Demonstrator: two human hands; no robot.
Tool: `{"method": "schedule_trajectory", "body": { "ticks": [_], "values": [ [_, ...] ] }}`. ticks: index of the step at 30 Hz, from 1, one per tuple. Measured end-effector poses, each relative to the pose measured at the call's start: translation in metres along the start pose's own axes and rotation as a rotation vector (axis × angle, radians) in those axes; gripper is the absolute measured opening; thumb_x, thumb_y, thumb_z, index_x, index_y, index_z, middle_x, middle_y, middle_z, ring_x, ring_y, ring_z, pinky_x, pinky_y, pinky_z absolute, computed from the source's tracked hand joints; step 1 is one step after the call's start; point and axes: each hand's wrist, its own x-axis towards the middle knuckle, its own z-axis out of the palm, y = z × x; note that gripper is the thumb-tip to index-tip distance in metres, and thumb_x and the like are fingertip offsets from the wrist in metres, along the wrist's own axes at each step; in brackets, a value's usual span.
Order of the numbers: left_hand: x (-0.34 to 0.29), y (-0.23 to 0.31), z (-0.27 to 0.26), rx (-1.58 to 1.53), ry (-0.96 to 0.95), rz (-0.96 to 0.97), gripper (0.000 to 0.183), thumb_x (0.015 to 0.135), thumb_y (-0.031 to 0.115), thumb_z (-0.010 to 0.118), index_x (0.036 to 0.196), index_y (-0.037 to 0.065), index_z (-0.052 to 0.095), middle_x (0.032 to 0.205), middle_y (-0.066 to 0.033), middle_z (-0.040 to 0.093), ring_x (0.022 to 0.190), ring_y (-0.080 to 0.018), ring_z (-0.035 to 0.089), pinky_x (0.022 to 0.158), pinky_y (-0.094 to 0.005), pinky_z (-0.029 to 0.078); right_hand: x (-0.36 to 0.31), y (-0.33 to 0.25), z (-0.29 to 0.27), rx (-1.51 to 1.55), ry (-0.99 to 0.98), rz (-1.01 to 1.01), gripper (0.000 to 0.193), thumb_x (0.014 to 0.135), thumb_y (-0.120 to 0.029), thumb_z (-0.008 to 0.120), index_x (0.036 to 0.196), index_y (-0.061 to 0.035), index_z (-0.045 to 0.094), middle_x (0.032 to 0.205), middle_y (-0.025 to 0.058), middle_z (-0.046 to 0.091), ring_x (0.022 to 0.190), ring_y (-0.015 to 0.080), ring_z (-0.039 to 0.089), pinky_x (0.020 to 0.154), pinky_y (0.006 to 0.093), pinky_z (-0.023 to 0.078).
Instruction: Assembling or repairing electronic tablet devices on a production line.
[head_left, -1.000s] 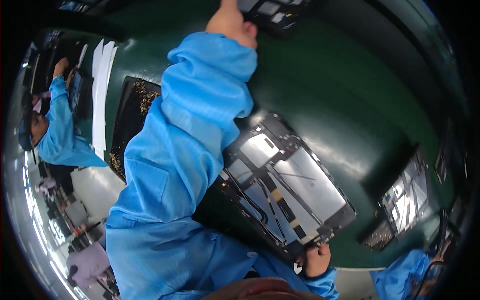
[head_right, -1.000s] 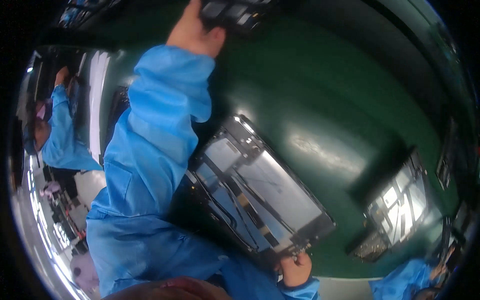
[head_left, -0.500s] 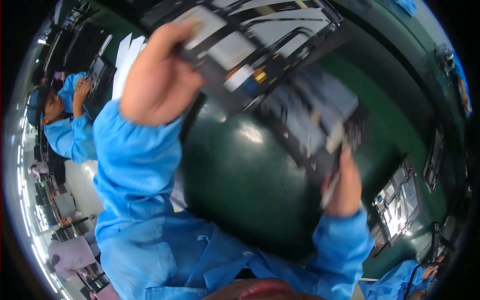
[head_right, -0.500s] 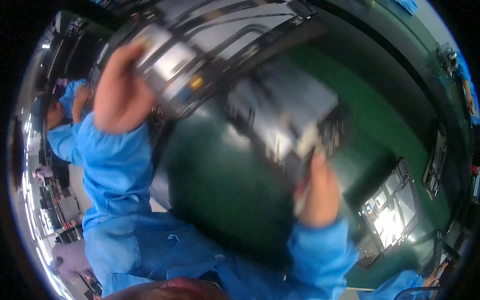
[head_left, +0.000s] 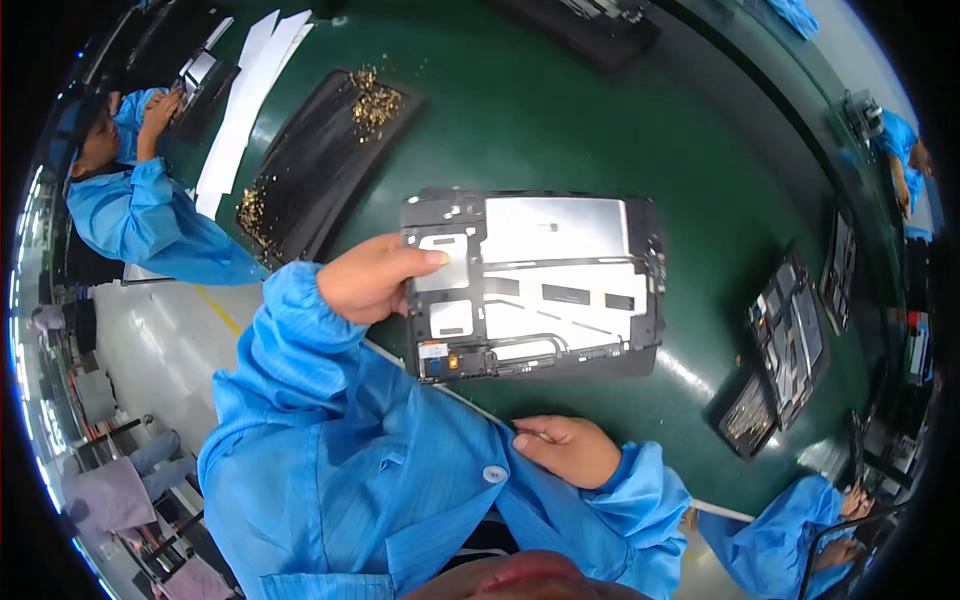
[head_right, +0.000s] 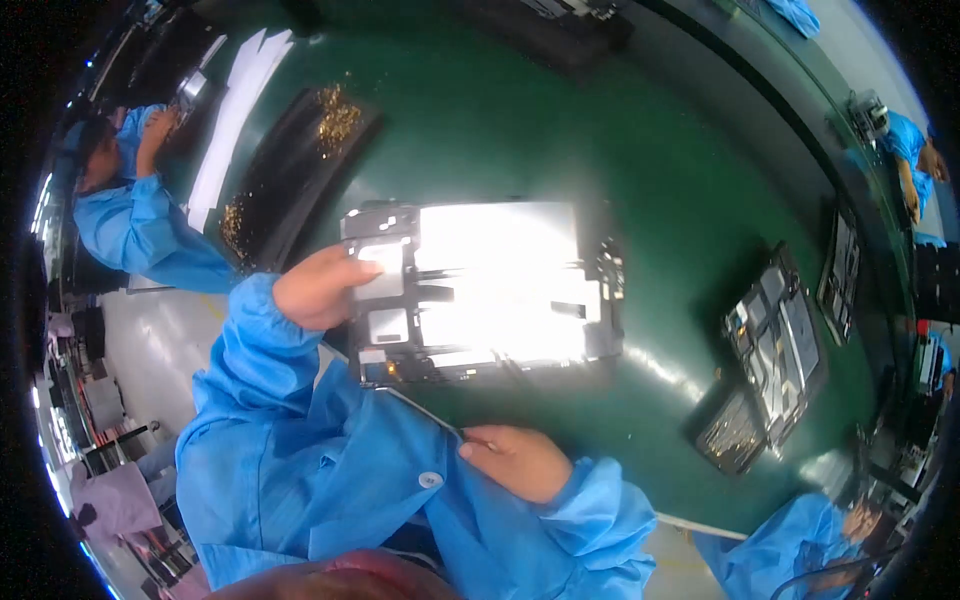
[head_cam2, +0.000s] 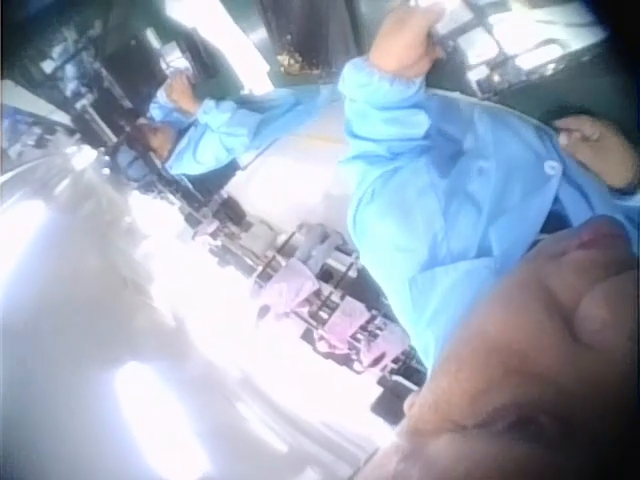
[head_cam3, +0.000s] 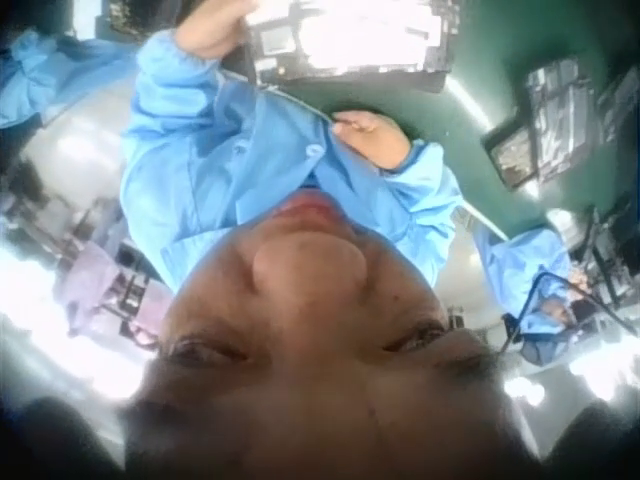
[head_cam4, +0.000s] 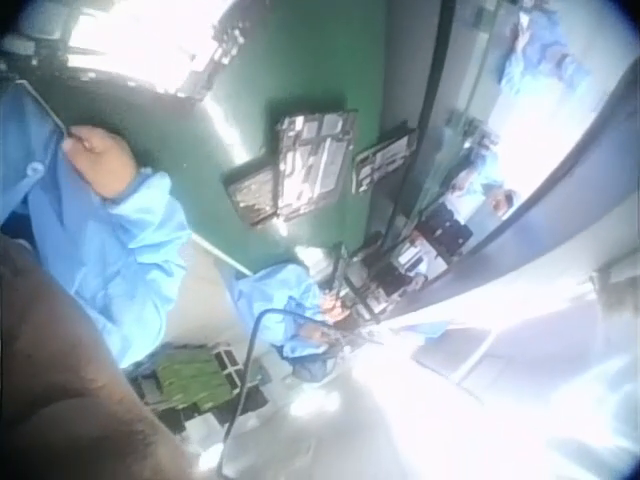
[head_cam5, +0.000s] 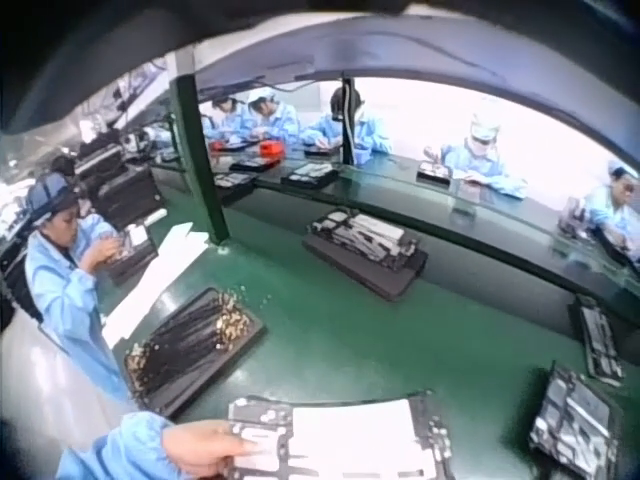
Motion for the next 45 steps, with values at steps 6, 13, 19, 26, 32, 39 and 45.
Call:
{"method": "schedule_trajectory", "body": {
  "ticks": [6,13,19,26,32,39,45],
  "values": [
    [0.037,0.044,-0.046,1.484,1.186,0.877,0.038,0.077,0.030,0.051,0.100,0.000,0.052,0.092,-0.0206,0.055,0.082,-0.0339,0.052,0.074,-0.0402,0.040,-0.001,0.012,0.022,0.331,0.258,0.032,0.034,0.080,-0.025,0.051,0.102,0.0003,0.052,0.093,0.0140,0.057,0.086,0.0214,0.055,0.077,0.0266,0.041],
    [0.037,0.042,-0.088,1.479,1.261,0.561,0.027,0.077,0.028,0.051,0.088,0.005,0.060,0.082,-0.0176,0.058,0.080,-0.0350,0.053,0.073,-0.0385,0.042,0.017,0.006,0.037,0.248,0.306,-0.104,0.032,0.080,-0.025,0.051,0.100,-0.0009,0.054,0.092,0.0138,0.057,0.086,0.0203,0.055,0.076,0.0262,0.041],
    [0.011,0.044,-0.052,1.330,1.127,0.818,0.025,0.079,0.023,0.050,0.085,0.001,0.059,0.081,-0.0177,0.057,0.075,-0.0333,0.054,0.069,-0.0363,0.043,0.041,-0.015,0.042,0.247,0.455,-0.164,0.031,0.080,-0.026,0.050,0.096,-0.0003,0.055,0.084,0.0121,0.059,0.078,0.0189,0.056,0.072,0.0268,0.042],
    [0.012,0.050,-0.033,1.904,0.867,1.090,0.014,0.075,0.012,0.051,0.077,0.000,0.058,0.071,-0.0158,0.056,0.066,-0.0305,0.054,0.060,-0.0361,0.044,0.065,-0.045,0.040,0.393,0.488,-0.156,0.033,0.081,-0.027,0.049,0.097,0.0011,0.054,0.080,0.0096,0.058,0.076,0.0158,0.054,0.070,0.0256,0.041],
    [0.014,0.056,-0.082,1.852,0.990,0.768,0.020,0.078,0.017,0.049,0.078,0.001,0.060,0.077,-0.0180,0.057,0.073,-0.0324,0.054,0.067,-0.0386,0.043,0.060,-0.043,0.042,0.395,0.420,-0.135,0.035,0.081,-0.028,0.049,0.101,0.0004,0.052,0.079,0.0057,0.056,0.070,0.0120,0.051,0.063,0.0230,0.041],
    [-0.001,0.047,-0.014,1.805,0.583,1.162,0.014,0.072,0.007,0.056,0.082,-0.003,0.056,0.078,-0.0172,0.057,0.075,-0.0317,0.054,0.068,-0.0349,0.045,0.044,-0.066,0.022,0.546,0.326,-0.097,0.041,0.081,-0.033,0.047,0.105,0.0004,0.049,0.081,0.0051,0.054,0.069,0.0105,0.048,0.058,0.0226,0.040],
    [-0.029,0.027,0.029,1.766,0.342,1.383,0.024,0.061,-0.006,0.063,0.083,-0.002,0.054,0.079,-0.0150,0.055,0.074,-0.0299,0.055,0.067,-0.0351,0.046,0.035,-0.093,-0.003,0.364,0.477,-0.434,0.039,0.081,-0.033,0.045,0.100,0.0014,0.052,0.081,0.0079,0.055,0.073,0.0178,0.051,0.067,0.0268,0.041]
  ]
}}
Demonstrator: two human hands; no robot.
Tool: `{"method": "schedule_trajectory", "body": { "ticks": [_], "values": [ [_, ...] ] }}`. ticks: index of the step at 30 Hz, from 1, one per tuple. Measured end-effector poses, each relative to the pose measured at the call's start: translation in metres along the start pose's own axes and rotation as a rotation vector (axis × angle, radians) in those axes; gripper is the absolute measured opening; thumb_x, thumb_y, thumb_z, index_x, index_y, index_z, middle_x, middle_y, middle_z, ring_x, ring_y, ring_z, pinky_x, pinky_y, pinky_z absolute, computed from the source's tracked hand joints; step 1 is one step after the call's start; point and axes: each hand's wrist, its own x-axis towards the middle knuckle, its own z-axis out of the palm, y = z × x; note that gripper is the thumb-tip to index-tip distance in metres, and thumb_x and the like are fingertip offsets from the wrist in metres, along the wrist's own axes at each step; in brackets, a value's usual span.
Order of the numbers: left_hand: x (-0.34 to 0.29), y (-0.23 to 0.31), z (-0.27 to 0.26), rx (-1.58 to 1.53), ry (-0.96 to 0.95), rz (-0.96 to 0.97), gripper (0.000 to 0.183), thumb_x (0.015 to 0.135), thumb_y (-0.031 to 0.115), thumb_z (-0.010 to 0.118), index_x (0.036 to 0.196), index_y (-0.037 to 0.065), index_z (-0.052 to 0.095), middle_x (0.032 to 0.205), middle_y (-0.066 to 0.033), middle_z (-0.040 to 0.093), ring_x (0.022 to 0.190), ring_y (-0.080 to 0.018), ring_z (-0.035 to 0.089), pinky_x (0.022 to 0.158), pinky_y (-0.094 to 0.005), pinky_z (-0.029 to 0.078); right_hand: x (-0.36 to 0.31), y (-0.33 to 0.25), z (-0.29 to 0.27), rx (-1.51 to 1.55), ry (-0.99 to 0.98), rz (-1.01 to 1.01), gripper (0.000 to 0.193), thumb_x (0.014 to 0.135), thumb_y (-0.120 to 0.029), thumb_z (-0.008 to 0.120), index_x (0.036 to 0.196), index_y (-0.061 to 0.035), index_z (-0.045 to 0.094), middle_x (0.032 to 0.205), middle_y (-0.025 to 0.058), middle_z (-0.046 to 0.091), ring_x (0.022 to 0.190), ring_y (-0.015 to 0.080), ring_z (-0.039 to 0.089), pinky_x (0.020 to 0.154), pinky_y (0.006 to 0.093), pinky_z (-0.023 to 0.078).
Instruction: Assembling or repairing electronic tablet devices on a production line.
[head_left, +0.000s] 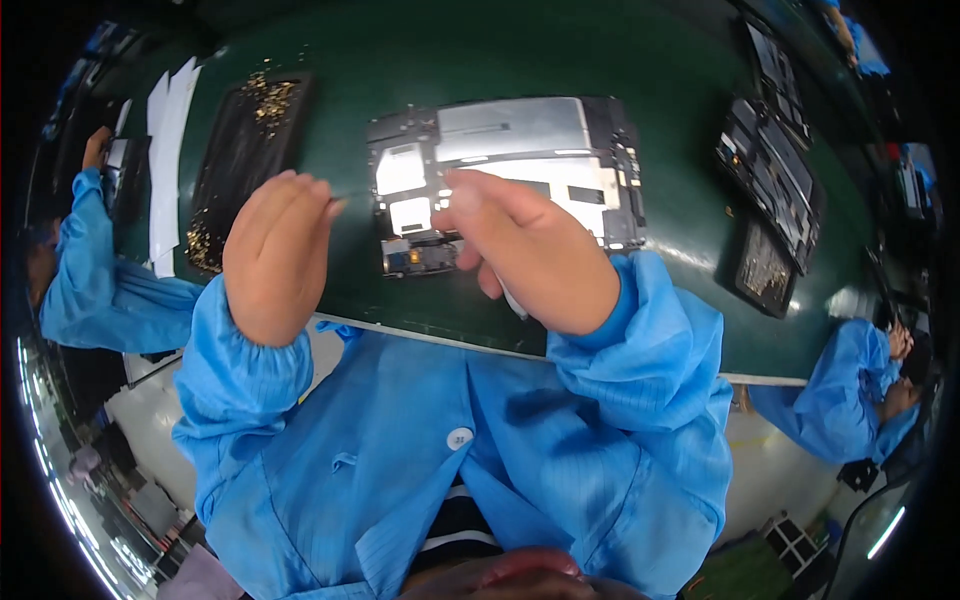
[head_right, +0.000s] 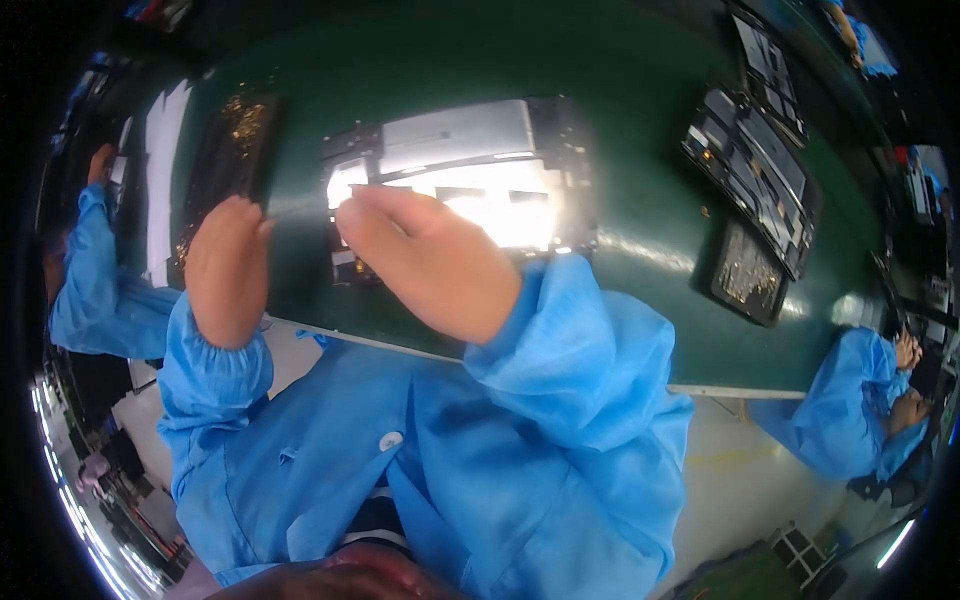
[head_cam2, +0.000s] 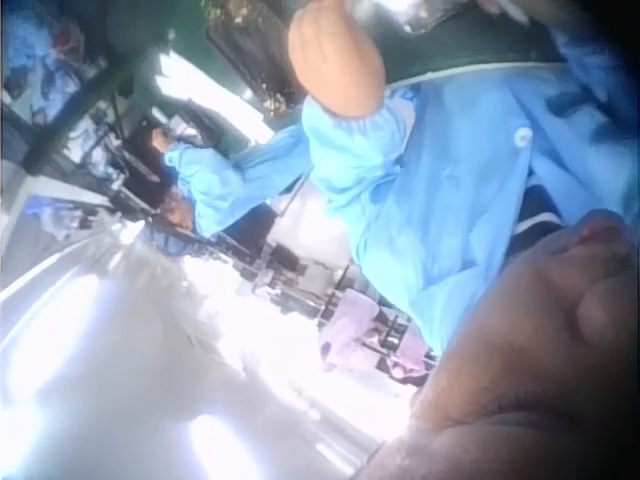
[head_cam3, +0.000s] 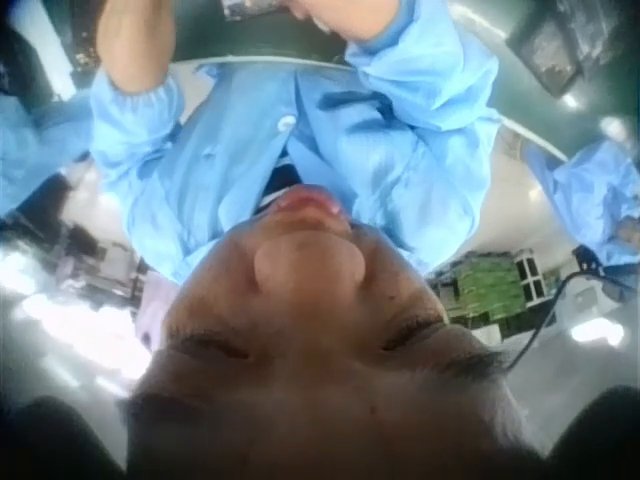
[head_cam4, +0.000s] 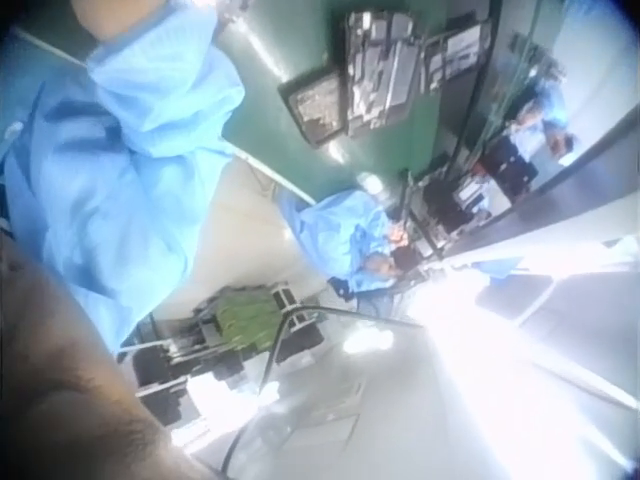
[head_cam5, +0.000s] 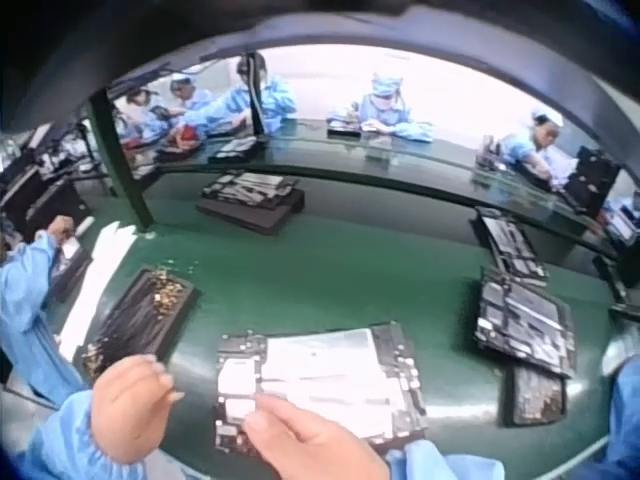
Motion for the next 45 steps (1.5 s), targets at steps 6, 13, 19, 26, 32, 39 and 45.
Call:
{"method": "schedule_trajectory", "body": {
  "ticks": [6,13,19,26,32,39,45],
  "values": [
    [-0.013,0.011,0.013,-0.154,-0.098,0.060,0.030,0.058,-0.002,0.065,0.087,0.001,0.055,0.081,-0.0130,0.056,0.073,-0.0272,0.055,0.062,-0.0334,0.044,-0.014,0.005,-0.012,-0.017,-0.024,0.324,0.032,0.081,-0.032,0.046,0.089,-0.0021,0.055,0.076,0.0041,0.054,0.062,0.0093,0.047,0.052,0.0205,0.039],
    [-0.039,0.050,0.046,-0.364,-0.156,0.049,0.027,0.058,0.007,0.059,0.085,0.005,0.057,0.077,-0.0048,0.056,0.062,-0.0180,0.052,0.050,-0.0278,0.039,-0.031,0.047,-0.004,0.257,-0.098,0.531,0.031,0.081,-0.032,0.046,0.090,-0.0024,0.052,0.079,0.0034,0.053,0.055,0.0085,0.043,0.047,0.0195,0.038],
    [-0.039,0.063,0.057,-0.263,-0.170,-0.119,0.020,0.058,0.003,0.060,0.078,0.004,0.057,0.076,-0.0067,0.055,0.071,-0.0221,0.052,0.058,-0.0308,0.040,-0.018,0.032,-0.011,0.337,0.342,0.300,0.030,0.082,-0.029,0.044,0.083,0.0004,0.050,0.065,0.0052,0.049,0.051,0.0098,0.044,0.045,0.0215,0.035],
    [-0.029,0.068,0.052,-0.247,-0.296,-0.208,0.018,0.061,0.003,0.057,0.078,0.005,0.058,0.076,-0.0067,0.055,0.074,-0.0221,0.052,0.062,-0.0315,0.041,-0.007,0.046,-0.005,0.102,0.522,-0.176,0.041,0.087,-0.030,0.035,0.109,0.0035,0.041,0.075,0.0075,0.054,0.067,0.0107,0.048,0.062,0.0213,0.039],
    [-0.030,0.072,0.052,-0.211,-0.303,-0.241,0.017,0.061,0.003,0.056,0.078,0.004,0.058,0.077,-0.0079,0.055,0.075,-0.0229,0.052,0.065,-0.0311,0.042,-0.003,0.064,0.004,-0.093,0.533,-0.412,0.043,0.088,-0.035,0.029,0.106,0.0032,0.037,0.088,0.0143,0.056,0.071,0.0164,0.052,0.068,0.0287,0.042],
    [-0.030,0.071,0.051,-0.146,-0.346,-0.193,0.022,0.060,0.010,0.051,0.081,0.005,0.057,0.080,-0.0061,0.054,0.079,-0.0205,0.052,0.067,-0.0298,0.043,-0.002,0.076,0.000,-0.006,0.448,-0.525,0.029,0.086,-0.023,0.037,0.096,0.0026,0.048,0.081,0.0092,0.056,0.072,0.0137,0.051,0.066,0.0238,0.040],
    [-0.032,0.071,0.052,-0.139,-0.342,-0.208,0.022,0.061,0.010,0.051,0.081,0.006,0.057,0.081,-0.0058,0.054,0.080,-0.0203,0.052,0.067,-0.0296,0.043,-0.004,0.074,0.001,0.000,0.479,-0.488,0.031,0.086,-0.024,0.037,0.086,0.0012,0.054,0.075,0.0077,0.056,0.070,0.0118,0.051,0.063,0.0225,0.040]
  ]
}}
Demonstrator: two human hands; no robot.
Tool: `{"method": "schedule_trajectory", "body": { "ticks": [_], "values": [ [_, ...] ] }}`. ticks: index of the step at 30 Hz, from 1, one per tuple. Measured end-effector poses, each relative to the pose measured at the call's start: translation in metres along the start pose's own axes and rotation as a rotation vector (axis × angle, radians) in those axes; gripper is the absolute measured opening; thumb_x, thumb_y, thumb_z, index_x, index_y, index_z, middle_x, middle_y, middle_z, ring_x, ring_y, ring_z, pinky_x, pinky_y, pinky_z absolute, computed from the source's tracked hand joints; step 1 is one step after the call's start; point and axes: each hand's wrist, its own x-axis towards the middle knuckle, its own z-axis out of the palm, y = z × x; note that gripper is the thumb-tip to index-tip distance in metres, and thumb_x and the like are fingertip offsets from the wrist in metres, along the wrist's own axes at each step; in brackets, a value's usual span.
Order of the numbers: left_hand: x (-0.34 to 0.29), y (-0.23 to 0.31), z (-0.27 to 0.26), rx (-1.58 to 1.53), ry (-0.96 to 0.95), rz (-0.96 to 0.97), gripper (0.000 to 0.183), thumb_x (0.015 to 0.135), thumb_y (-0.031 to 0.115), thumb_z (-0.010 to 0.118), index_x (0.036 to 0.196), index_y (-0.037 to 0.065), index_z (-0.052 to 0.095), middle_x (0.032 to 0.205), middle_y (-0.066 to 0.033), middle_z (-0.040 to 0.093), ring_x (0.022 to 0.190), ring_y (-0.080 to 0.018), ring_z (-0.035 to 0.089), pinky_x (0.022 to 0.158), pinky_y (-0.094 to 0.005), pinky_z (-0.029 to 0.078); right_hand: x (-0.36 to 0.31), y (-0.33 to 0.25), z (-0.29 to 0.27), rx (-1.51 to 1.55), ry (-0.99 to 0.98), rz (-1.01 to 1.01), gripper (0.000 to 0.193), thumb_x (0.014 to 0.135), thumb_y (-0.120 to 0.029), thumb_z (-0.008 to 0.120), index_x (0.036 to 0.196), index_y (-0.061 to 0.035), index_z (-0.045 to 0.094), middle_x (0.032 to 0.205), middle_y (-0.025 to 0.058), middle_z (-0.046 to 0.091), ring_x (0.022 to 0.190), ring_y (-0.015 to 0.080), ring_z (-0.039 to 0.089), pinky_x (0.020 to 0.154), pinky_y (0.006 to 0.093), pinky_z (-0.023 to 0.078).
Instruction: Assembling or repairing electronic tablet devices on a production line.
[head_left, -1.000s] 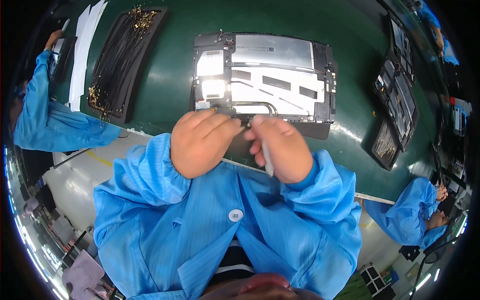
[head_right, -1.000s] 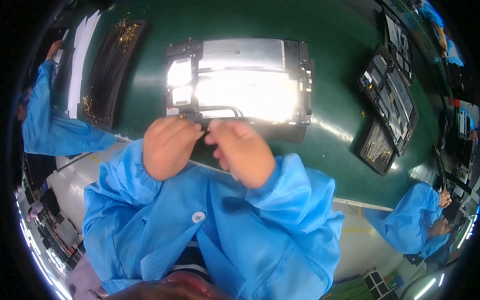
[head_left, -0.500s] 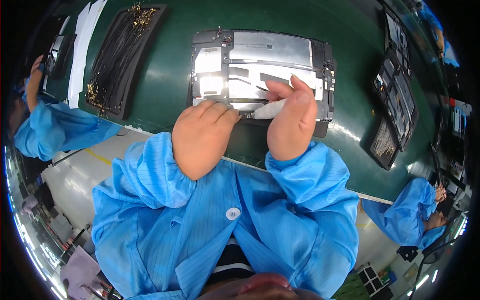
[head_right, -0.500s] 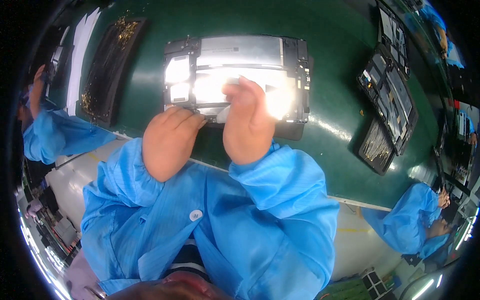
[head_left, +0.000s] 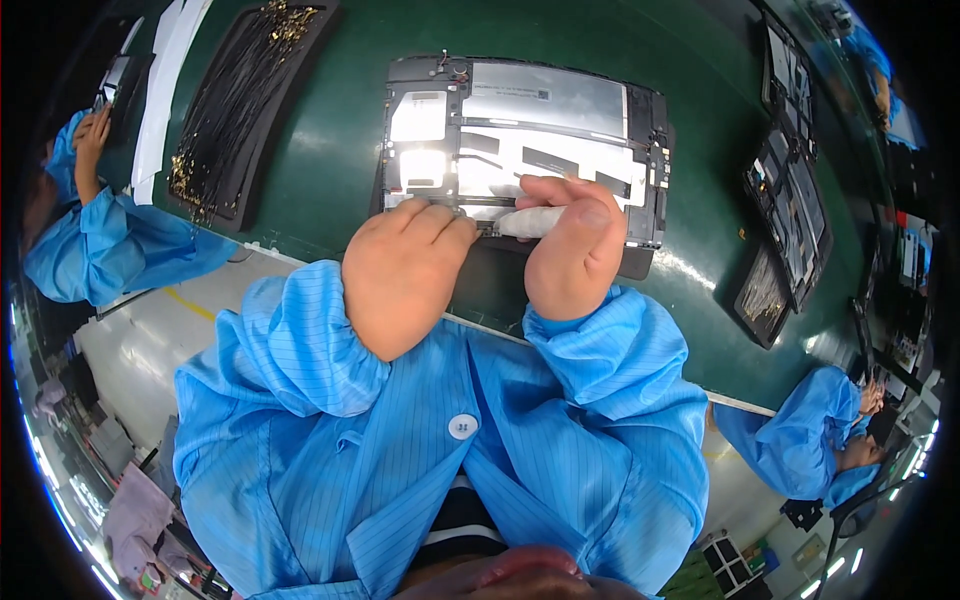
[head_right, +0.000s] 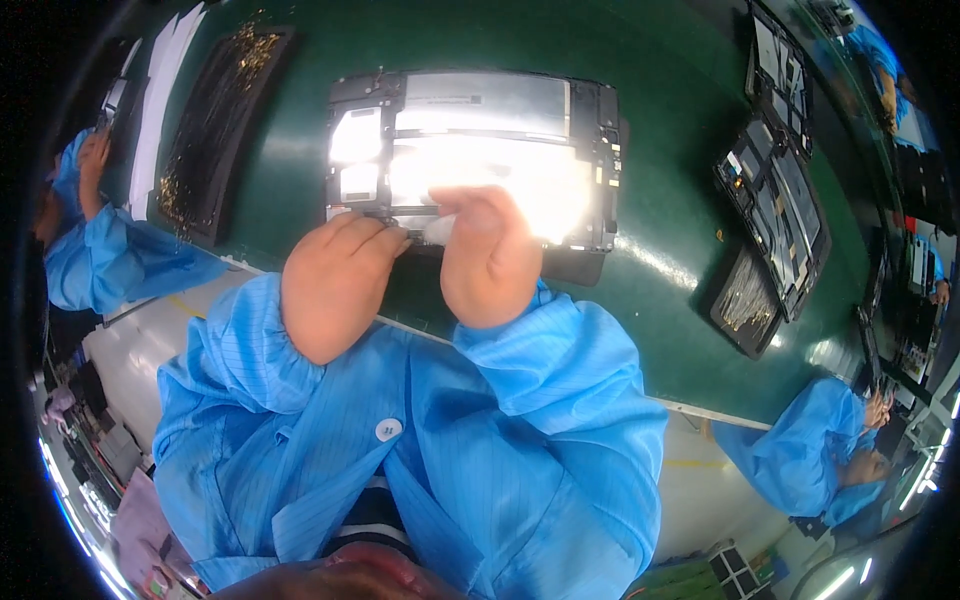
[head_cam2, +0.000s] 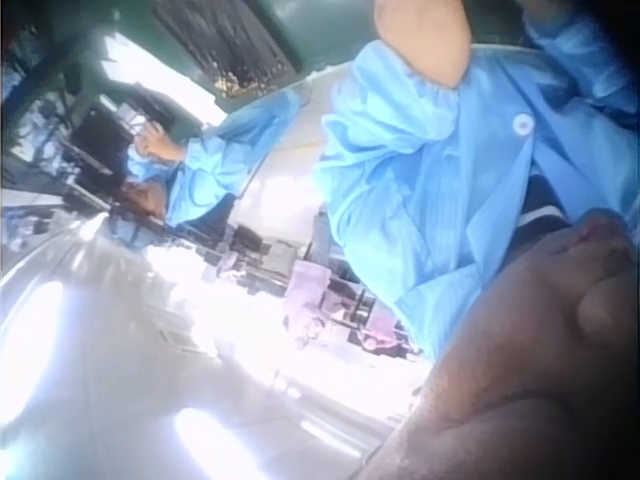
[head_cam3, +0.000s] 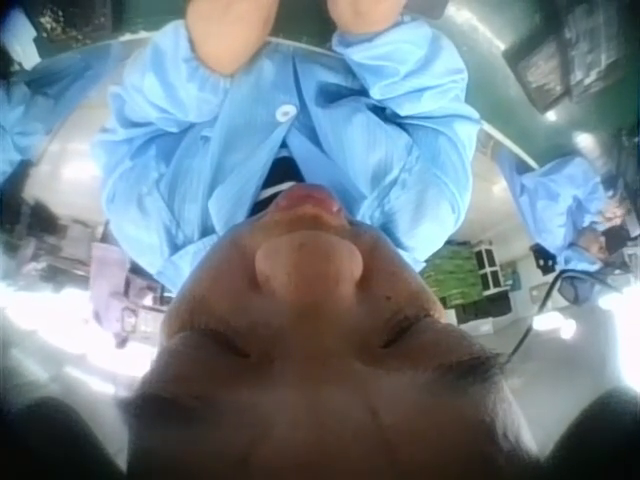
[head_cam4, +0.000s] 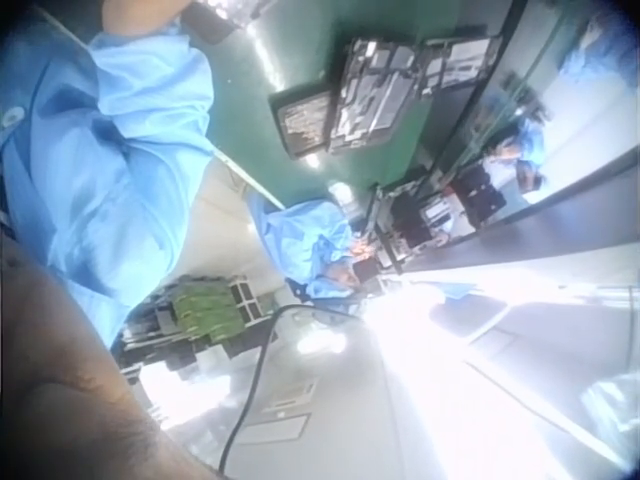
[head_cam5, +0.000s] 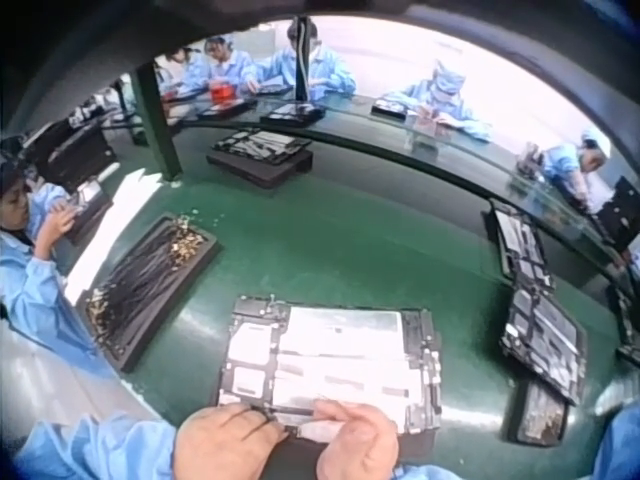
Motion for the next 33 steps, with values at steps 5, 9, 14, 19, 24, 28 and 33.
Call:
{"method": "schedule_trajectory", "body": {
  "ticks": [5,9,14,19,24,28,33],
  "values": [
    [0.000,0.000,0.000,0.004,-0.001,0.007,0.022,0.061,0.010,0.051,0.082,0.006,0.057,0.081,-0.0056,0.054,0.080,-0.0204,0.052,0.067,-0.0294,0.043,0.002,-0.001,-0.003,-0.042,-0.070,0.016,0.032,0.087,-0.025,0.036,0.086,0.0009,0.055,0.072,0.0074,0.055,0.068,0.0116,0.050,0.063,0.0225,0.040],
    [0.000,-0.001,0.000,-0.003,0.005,0.013,0.022,0.061,0.009,0.051,0.082,0.006,0.056,0.081,-0.0059,0.054,0.080,-0.0208,0.052,0.068,-0.0293,0.043,0.004,-0.003,-0.003,-0.031,-0.073,0.059,0.033,0.087,-0.026,0.036,0.083,0.0009,0.055,0.071,0.0074,0.055,0.066,0.0124,0.051,0.063,0.0232,0.040],
    [0.000,-0.001,-0.001,0.000,0.003,0.025,0.022,0.061,0.009,0.051,0.082,0.005,0.056,0.080,-0.0066,0.054,0.081,-0.0215,0.052,0.069,-0.0296,0.043,0.005,-0.003,-0.003,-0.024,-0.027,0.111,0.033,0.086,-0.026,0.037,0.081,0.0011,0.055,0.071,0.0080,0.056,0.067,0.0136,0.052,0.063,0.0239,0.040],
    [0.003,-0.001,0.000,-0.012,-0.008,0.028,0.022,0.061,0.009,0.051,0.082,0.005,0.056,0.080,-0.0065,0.054,0.080,-0.0210,0.052,0.068,-0.0295,0.043,0.007,-0.005,-0.002,-0.065,-0.054,0.101,0.031,0.085,-0.025,0.039,0.079,0.0000,0.055,0.069,0.0088,0.055,0.065,0.0173,0.054,0.061,0.0276,0.042],
    [0.001,-0.001,-0.001,0.004,-0.019,0.016,0.022,0.061,0.009,0.051,0.082,0.005,0.056,0.080,-0.0059,0.054,0.079,-0.0206,0.052,0.067,-0.0296,0.043,0.023,-0.023,0.005,-0.480,-0.343,-0.269,0.022,0.081,-0.020,0.044,0.074,-0.0020,0.054,0.065,0.0134,0.055,0.060,0.0286,0.054,0.055,0.0348,0.043],
    [0.001,0.000,-0.005,-0.002,0.020,0.022,0.018,0.063,0.010,0.052,0.079,0.005,0.057,0.079,-0.0065,0.054,0.074,-0.0220,0.051,0.062,-0.0310,0.042,0.025,-0.025,0.010,-0.554,-0.500,-0.336,0.020,0.080,-0.018,0.045,0.069,-0.0024,0.053,0.058,0.0139,0.052,0.056,0.0283,0.052,0.053,0.0347,0.042],
    [-0.037,0.000,-0.026,-0.801,-0.359,-0.722,0.021,0.080,0.024,0.052,0.080,0.003,0.054,0.066,-0.0066,0.053,0.062,-0.0165,0.051,0.054,-0.0273,0.039,0.028,-0.004,0.008,-0.196,-0.179,0.211,0.033,0.086,-0.029,0.034,0.090,0.0018,0.045,0.065,0.0092,0.054,0.057,0.0149,0.052,0.050,0.0271,0.042]
  ]
}}
